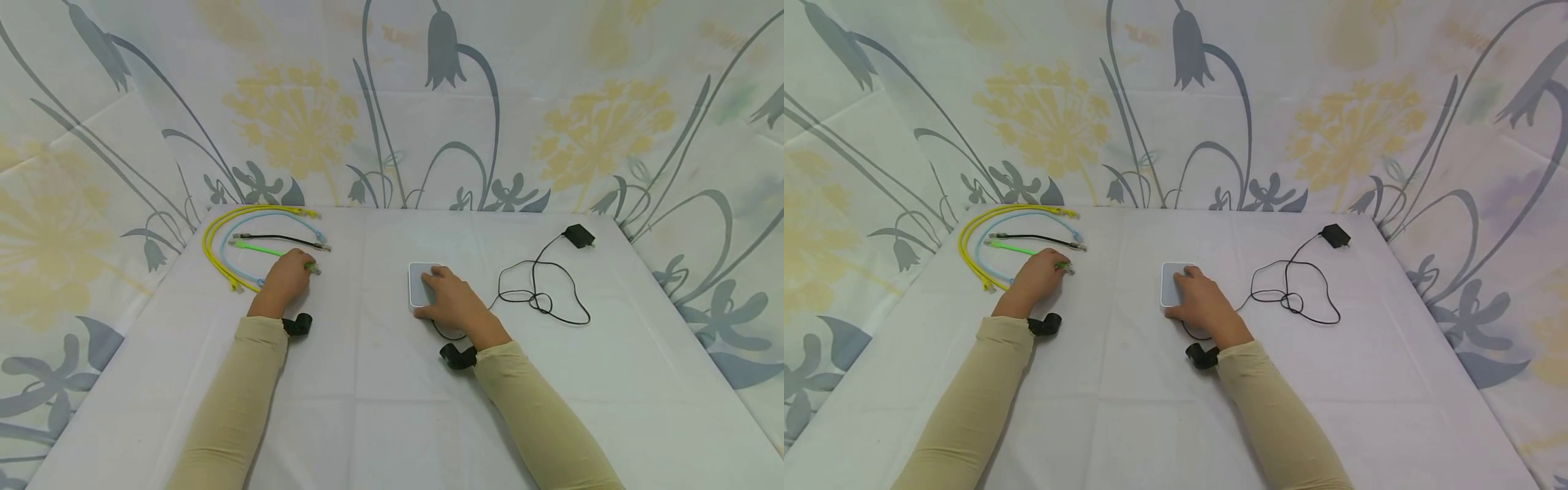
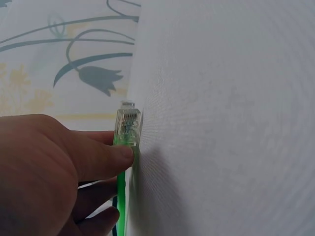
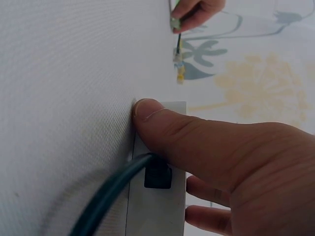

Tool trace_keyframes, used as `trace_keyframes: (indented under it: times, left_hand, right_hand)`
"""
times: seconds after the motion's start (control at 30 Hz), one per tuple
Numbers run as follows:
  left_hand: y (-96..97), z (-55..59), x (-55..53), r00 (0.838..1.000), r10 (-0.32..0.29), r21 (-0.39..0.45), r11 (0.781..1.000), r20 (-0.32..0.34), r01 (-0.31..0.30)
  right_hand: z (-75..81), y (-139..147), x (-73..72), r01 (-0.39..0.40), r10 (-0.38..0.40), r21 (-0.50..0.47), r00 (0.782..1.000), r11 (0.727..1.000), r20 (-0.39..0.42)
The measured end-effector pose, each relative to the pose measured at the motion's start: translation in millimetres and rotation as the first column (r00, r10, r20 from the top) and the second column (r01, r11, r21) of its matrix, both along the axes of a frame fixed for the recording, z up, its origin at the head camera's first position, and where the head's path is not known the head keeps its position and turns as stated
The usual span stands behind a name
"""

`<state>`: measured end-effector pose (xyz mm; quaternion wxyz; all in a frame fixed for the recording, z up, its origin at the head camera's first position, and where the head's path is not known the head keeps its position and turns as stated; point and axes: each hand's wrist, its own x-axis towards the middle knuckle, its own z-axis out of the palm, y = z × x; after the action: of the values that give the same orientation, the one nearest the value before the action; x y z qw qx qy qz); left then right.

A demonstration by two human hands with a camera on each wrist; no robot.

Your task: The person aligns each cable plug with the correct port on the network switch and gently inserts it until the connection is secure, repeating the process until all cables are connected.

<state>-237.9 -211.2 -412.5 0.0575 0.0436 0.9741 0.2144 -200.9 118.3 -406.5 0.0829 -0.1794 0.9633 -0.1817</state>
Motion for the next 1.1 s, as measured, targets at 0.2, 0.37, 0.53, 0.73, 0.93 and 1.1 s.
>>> trace_keyframes:
  times: [0.2, 0.37, 0.53, 0.73, 0.93, 1.1]
  left_hand:
    - [2.6, 3.2, 1.8, 1.000, 0.009, 0.004, 1.000, 0.000, -0.009]
    - [5.5, 7.3, 2.7, 1.000, -0.006, -0.007, 1.000, -0.002, 0.006]
    - [7.2, 8.8, 3.8, 0.999, -0.034, -0.027, 0.999, -0.023, 0.033]
    - [8.8, 10.1, 4.6, 0.997, -0.058, -0.008, 0.998, -0.045, 0.058]
    - [11.5, 10.7, 4.5, 0.995, -0.079, 0.031, 0.996, -0.057, 0.081]
    - [16.0, 12.2, 3.2, 0.991, -0.117, 0.000, 0.993, -0.071, 0.117]
  right_hand:
    - [-0.8, 0.6, -1.0, 0.002, -0.002, -0.001, 1.000, 1.000, 0.007]
    - [-0.8, 0.7, -0.9, 0.007, -0.007, -0.005, 1.000, 1.000, 0.013]
    - [-0.4, 0.7, -0.5, 0.015, -0.014, -0.014, 1.000, 1.000, 0.022]
    - [0.1, 0.6, -0.3, 0.017, -0.016, -0.012, 0.999, 1.000, 0.027]
    - [0.5, 0.5, 0.0, 0.021, -0.020, -0.013, 0.999, 1.000, 0.029]
    - [0.6, 0.5, 0.2, 0.018, -0.018, -0.012, 0.999, 1.000, 0.026]
